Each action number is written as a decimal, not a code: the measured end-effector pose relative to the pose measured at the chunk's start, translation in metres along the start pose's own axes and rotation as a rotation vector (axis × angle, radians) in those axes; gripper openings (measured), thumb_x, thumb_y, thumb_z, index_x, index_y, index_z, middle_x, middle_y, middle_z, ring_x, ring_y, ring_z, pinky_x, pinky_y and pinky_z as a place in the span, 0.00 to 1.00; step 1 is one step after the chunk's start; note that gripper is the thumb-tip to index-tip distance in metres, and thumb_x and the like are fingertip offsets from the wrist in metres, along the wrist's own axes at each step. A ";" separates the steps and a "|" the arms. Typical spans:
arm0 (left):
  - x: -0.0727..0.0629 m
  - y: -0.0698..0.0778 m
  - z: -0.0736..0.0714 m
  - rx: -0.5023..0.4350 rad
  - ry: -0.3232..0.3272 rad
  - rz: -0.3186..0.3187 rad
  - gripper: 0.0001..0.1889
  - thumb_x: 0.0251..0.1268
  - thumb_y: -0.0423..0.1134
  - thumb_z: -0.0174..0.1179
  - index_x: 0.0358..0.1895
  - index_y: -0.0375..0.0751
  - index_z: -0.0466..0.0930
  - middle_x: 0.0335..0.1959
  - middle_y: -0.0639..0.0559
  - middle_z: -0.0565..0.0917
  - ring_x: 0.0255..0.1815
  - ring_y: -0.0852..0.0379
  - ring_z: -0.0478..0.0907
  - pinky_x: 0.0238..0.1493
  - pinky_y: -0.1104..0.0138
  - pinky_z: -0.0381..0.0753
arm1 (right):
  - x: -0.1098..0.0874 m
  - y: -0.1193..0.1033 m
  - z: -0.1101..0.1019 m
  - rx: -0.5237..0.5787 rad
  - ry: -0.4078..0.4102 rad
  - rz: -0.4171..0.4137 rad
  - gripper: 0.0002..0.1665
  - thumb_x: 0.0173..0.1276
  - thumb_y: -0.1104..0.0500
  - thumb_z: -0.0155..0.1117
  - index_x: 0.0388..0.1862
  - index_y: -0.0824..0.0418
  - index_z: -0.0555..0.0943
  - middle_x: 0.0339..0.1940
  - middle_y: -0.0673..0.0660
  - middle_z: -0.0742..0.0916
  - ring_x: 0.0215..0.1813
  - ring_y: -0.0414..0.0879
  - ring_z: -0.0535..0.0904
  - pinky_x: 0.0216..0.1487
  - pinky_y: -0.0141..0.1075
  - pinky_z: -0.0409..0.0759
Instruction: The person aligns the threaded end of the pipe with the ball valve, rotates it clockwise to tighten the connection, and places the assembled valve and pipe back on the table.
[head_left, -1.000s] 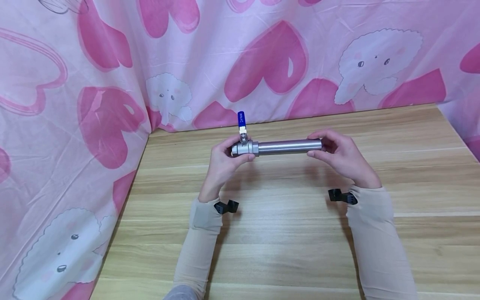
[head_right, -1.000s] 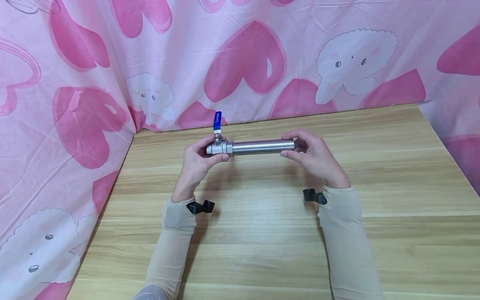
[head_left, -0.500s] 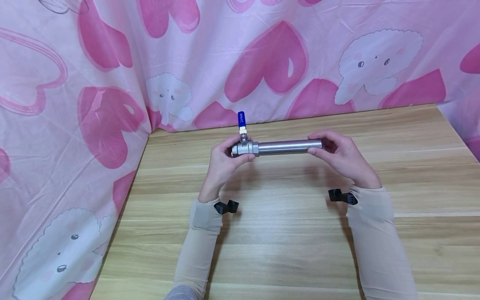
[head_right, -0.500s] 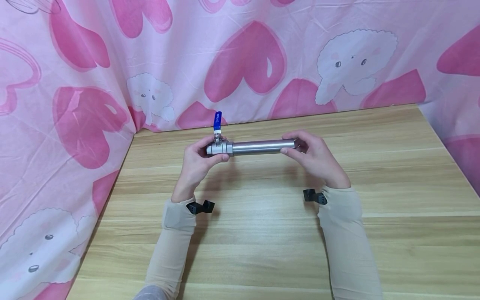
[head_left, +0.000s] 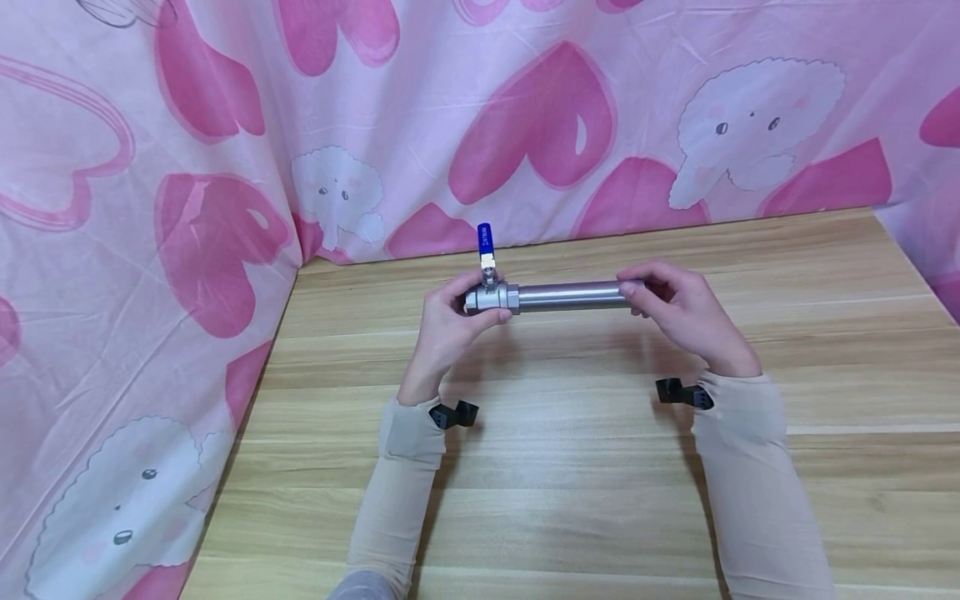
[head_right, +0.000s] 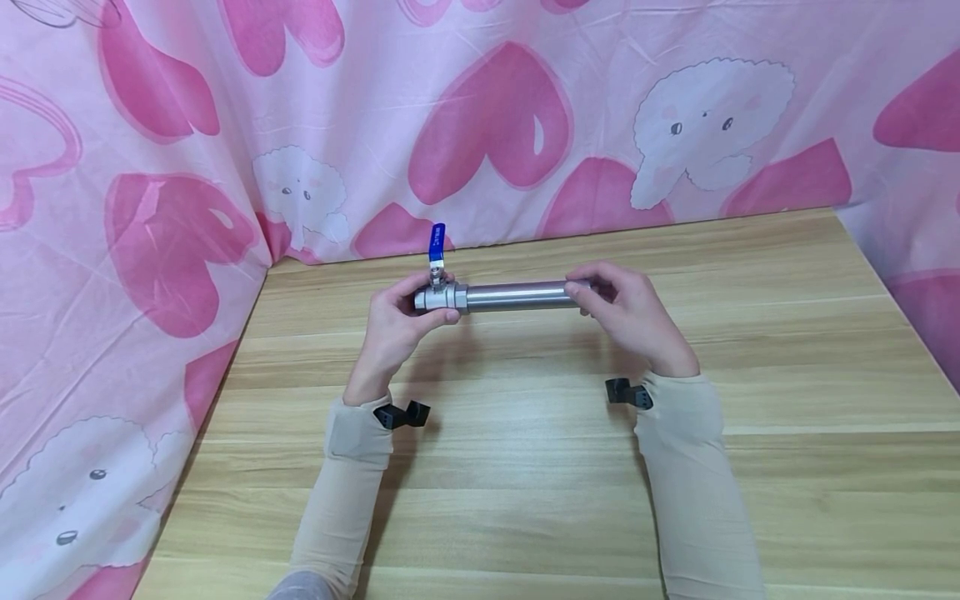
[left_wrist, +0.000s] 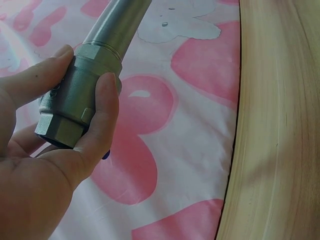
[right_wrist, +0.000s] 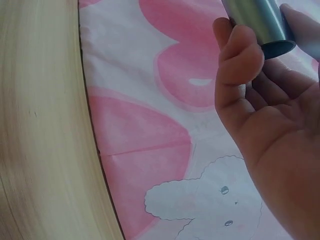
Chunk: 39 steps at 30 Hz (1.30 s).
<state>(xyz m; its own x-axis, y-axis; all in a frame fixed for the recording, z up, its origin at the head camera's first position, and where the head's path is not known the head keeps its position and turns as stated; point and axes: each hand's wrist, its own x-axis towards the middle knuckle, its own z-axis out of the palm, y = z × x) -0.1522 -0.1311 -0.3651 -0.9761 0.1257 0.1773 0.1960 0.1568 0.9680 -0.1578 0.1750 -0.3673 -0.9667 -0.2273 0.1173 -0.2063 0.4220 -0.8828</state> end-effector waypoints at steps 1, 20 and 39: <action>0.000 0.000 0.000 -0.002 -0.001 0.001 0.26 0.46 0.28 0.74 0.53 0.38 0.81 0.51 0.45 0.84 0.45 0.55 0.78 0.48 0.68 0.81 | 0.000 0.000 0.000 -0.001 0.000 0.006 0.15 0.72 0.54 0.59 0.53 0.58 0.81 0.32 0.53 0.83 0.33 0.46 0.78 0.30 0.29 0.77; 0.001 0.000 -0.001 0.008 0.016 -0.049 0.26 0.46 0.29 0.74 0.54 0.42 0.82 0.53 0.46 0.83 0.48 0.53 0.78 0.50 0.65 0.81 | 0.002 -0.001 0.003 0.033 -0.010 -0.108 0.27 0.56 0.71 0.71 0.54 0.58 0.77 0.44 0.45 0.82 0.34 0.42 0.76 0.34 0.26 0.74; 0.001 0.000 -0.001 -0.021 0.010 -0.034 0.26 0.46 0.27 0.74 0.54 0.39 0.81 0.53 0.45 0.83 0.48 0.53 0.78 0.48 0.67 0.82 | 0.000 -0.002 0.003 0.075 0.008 -0.097 0.24 0.57 0.71 0.71 0.52 0.60 0.78 0.44 0.46 0.83 0.37 0.40 0.80 0.38 0.25 0.81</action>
<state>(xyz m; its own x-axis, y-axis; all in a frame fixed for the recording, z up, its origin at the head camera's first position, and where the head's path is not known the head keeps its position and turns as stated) -0.1531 -0.1324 -0.3646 -0.9831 0.1105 0.1457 0.1606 0.1405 0.9770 -0.1573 0.1713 -0.3668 -0.9440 -0.2569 0.2072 -0.2874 0.3310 -0.8988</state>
